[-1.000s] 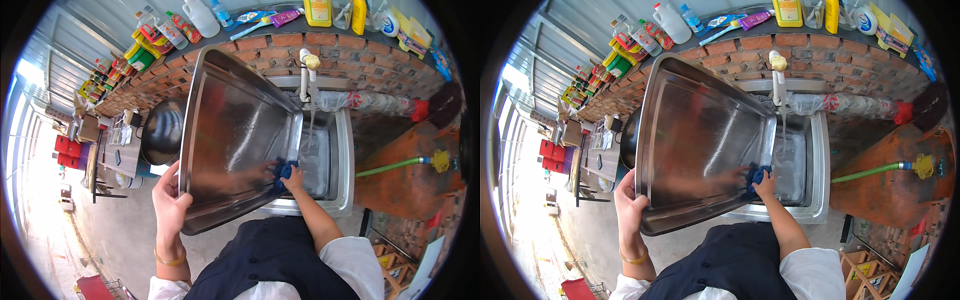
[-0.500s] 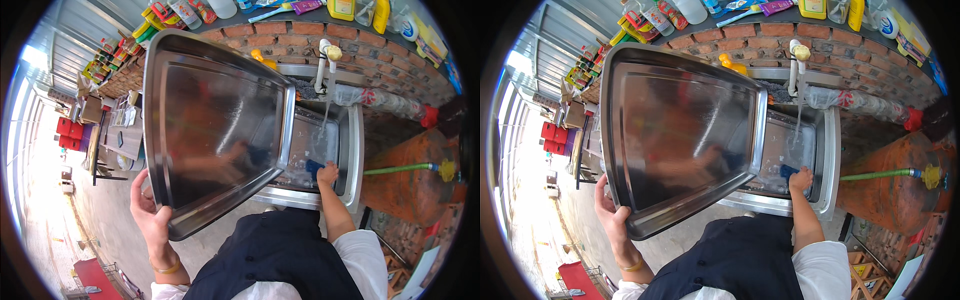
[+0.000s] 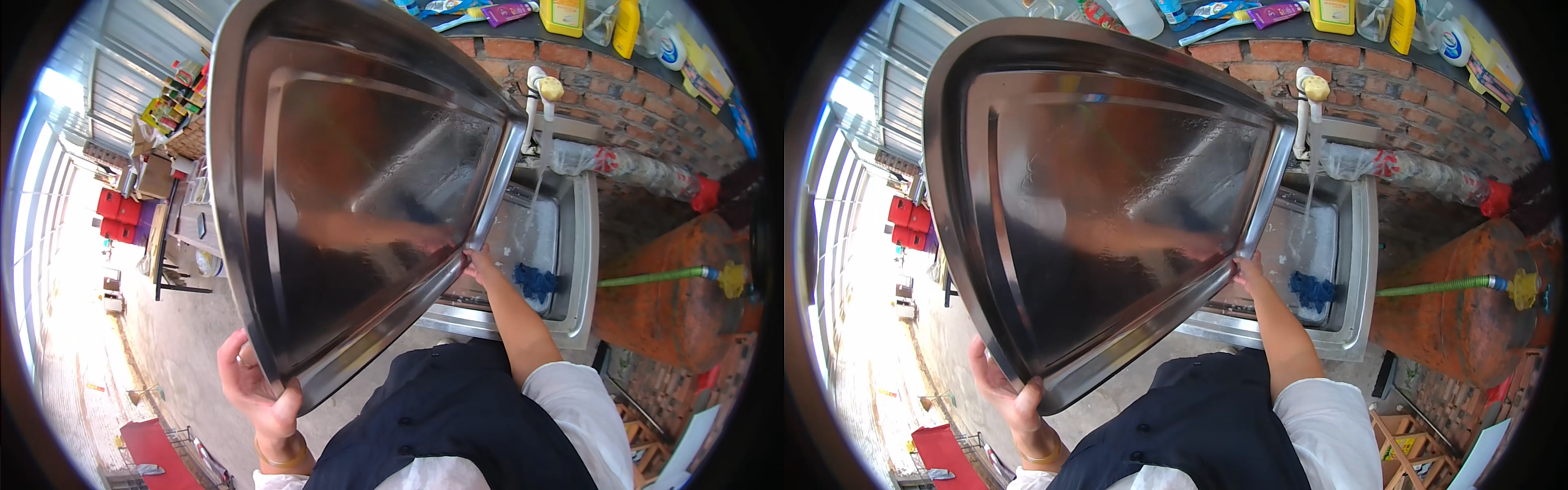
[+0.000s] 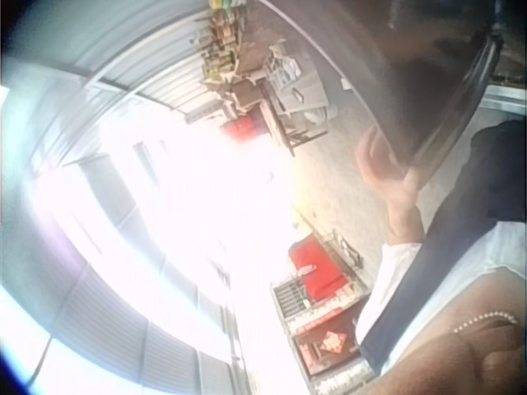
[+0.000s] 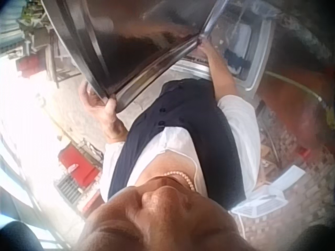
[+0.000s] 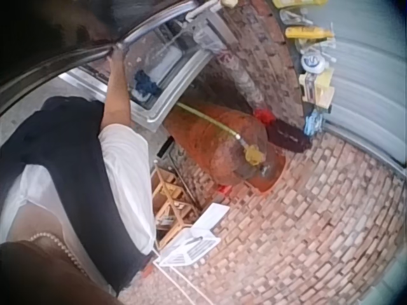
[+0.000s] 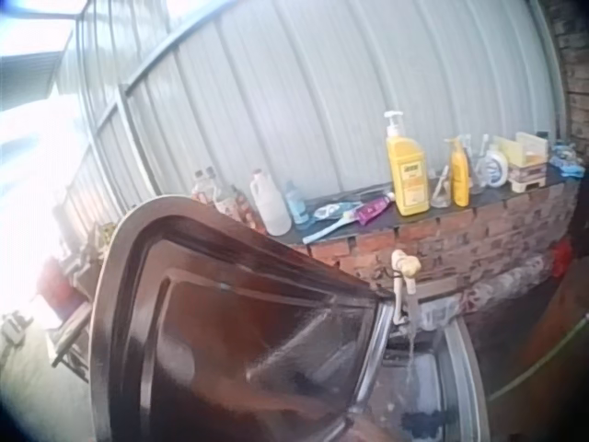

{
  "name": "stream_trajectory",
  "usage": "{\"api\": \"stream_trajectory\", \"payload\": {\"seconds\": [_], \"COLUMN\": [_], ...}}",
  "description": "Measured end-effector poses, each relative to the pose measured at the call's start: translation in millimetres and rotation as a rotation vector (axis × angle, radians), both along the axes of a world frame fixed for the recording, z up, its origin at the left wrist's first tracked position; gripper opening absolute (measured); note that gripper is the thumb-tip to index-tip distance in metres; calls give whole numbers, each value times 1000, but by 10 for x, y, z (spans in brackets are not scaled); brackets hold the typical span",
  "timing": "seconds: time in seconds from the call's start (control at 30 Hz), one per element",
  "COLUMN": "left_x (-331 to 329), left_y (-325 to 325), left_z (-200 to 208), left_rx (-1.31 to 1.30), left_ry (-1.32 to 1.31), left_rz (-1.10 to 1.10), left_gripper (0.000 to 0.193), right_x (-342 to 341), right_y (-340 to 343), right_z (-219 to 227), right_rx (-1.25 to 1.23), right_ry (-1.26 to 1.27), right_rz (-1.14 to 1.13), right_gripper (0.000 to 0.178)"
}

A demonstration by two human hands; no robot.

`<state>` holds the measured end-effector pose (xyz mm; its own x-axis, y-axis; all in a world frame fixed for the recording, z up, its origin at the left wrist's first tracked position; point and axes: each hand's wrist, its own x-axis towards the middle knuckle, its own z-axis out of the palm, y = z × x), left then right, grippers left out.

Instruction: The person scrubs a metal tray with a steel wool pad and wipes it with a cloth under running water at a sink.

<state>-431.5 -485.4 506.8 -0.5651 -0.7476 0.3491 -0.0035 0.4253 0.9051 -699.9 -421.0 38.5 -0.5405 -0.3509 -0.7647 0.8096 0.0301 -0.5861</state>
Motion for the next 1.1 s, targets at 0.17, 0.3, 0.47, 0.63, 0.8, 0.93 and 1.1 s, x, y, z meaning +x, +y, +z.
{"api": "stream_trajectory", "payload": {"seconds": [0.17, 0.3, 0.47, 0.63, 0.8, 0.93, 1.1], "left_x": [-53, -2, 86, 13, 63, -69, 51], "left_y": [5, -200, -433, -449, -306, -183, -149], "left_z": [-37, -288, -923, -1349, -1355, -1151, -936], "left_rx": [106, 242, 445, 675, 723, 672, 657], "left_ry": [37, -75, -28, 11, 7, -1, -86], "left_rz": [83, 80, 67, 82, 153, 128, 217], "left_gripper": [74, 68, 51, 45, 48, 51, 50], "right_x": [-321, -594, -791, -977, -860, -765, -286], "right_y": [378, 952, 1647, 2166, 2107, 2294, 1937], "right_z": [-190, -80, 174, 168, -88, -1145, -621], "right_rx": [-116, 63, 230, 182, 212, 462, 866], "right_ry": [143, 423, 605, 425, 268, 645, 495], "right_rz": [-185, -244, -221, -222, -126, 354, 850], "right_gripper": [26, 14, 11, 28, 38, 32, 54]}}
